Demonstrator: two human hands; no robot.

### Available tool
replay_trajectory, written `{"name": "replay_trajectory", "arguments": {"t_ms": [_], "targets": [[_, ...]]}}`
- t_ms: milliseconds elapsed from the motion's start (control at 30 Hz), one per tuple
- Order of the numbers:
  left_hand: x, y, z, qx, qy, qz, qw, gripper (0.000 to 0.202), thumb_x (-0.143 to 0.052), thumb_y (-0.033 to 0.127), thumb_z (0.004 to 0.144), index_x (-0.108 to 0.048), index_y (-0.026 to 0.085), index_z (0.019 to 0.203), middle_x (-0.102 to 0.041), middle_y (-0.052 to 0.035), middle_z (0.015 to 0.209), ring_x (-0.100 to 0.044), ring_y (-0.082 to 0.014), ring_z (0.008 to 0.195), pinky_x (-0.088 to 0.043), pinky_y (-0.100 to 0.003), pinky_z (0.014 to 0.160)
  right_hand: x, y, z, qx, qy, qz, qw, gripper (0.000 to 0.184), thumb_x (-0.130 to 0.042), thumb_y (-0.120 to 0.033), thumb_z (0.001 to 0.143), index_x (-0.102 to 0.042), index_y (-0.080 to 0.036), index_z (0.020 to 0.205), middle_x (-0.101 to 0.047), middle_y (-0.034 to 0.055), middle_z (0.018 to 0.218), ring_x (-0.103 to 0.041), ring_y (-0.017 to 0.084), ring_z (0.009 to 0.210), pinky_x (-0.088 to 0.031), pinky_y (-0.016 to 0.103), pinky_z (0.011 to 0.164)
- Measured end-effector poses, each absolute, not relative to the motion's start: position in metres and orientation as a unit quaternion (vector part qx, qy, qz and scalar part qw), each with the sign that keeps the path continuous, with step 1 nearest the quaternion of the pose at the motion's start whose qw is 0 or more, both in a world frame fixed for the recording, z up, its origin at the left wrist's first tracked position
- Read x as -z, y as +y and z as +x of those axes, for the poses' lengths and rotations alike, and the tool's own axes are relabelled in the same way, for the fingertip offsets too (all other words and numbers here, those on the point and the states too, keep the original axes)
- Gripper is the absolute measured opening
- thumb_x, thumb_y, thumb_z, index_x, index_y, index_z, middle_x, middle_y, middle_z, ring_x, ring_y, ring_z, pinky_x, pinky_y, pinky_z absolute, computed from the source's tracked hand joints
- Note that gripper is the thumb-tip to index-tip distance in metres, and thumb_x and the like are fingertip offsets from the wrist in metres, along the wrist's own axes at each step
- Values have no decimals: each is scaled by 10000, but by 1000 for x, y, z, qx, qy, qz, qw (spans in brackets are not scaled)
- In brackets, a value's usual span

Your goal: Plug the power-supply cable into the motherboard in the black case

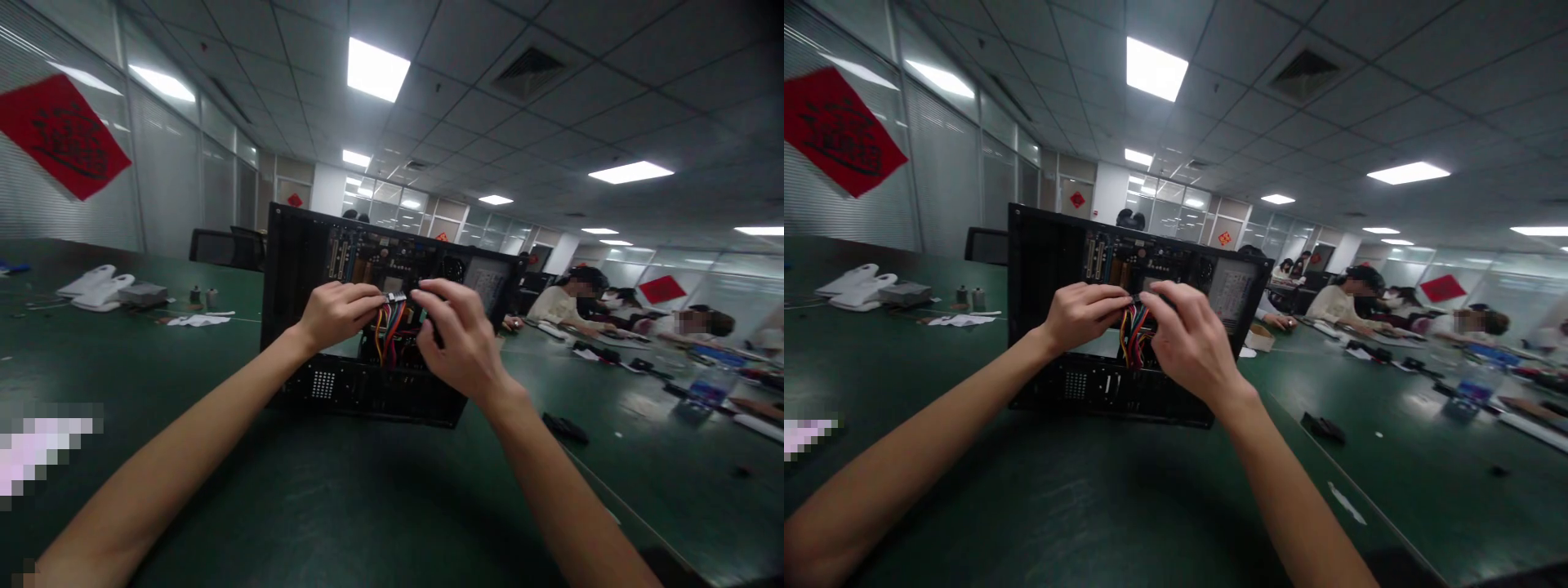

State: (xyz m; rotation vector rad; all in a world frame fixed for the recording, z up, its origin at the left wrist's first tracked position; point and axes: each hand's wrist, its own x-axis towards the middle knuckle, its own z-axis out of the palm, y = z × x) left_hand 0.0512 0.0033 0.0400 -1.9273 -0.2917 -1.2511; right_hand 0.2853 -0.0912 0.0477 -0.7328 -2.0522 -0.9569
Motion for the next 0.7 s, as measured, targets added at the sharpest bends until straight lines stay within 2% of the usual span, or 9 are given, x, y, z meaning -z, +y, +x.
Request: {"name": "replay_trajectory", "arguments": {"t_ms": [67, 300, 500, 600, 700], "targets": [[-39, 4, 51, 499, -115, -762, 397, 163, -621, 286, 961, -757, 221, 1024, -790, -39, 1023, -744, -151, 840, -511, -268, 678, -41, -75, 278, 402, -797, -292, 344, 405, -479, -131, 980, -589, -207, 1363, -564, 152, 1368, -499, 299, 1302, -481, 492, 1068], [-24, 25, 55, 466, -168, -803, 330, 193, -621, 277, 953, -772, 221, 1059, -787, -58, 1043, -752, -182, 862, -569, -286, 736, -23, -26, 265, 403, -809, -350, 245, 321, -384, -143, 1029, -684, -151, 1143, -651, 149, 1170, -568, 262, 1086, -502, 397, 933], [-10, 46, 58, 402, -265, -850, 214, 219, -655, 288, 923, -779, 272, 1102, -783, -50, 1098, -746, -236, 983, -589, -329, 749, -4, 0, 281, 278, -779, -530, 187, 251, -451, -53, 951, -629, -126, 1112, -628, 159, 1155, -577, 266, 1061, -488, 343, 865], [-12, 56, 65, 302, -321, -879, 180, 210, -628, 330, 940, -793, 277, 1059, -784, -35, 1098, -738, -246, 997, -567, -324, 767, 2, 14, 288, 203, -764, -579, 199, 225, -479, -60, 936, -607, -121, 1111, -623, 156, 1183, -591, 248, 1077, -465, 323, 892], [-17, 66, 79, 198, -348, -900, 170, 212, -610, 291, 933, -797, 269, 1031, -788, -43, 1053, -733, -249, 981, -536, -309, 766, 4, 21, 290, 156, -772, -581, 206, 174, -524, -121, 934, -611, -128, 1085, -634, 147, 1185, -605, 238, 1075, -453, 310, 873]]}}
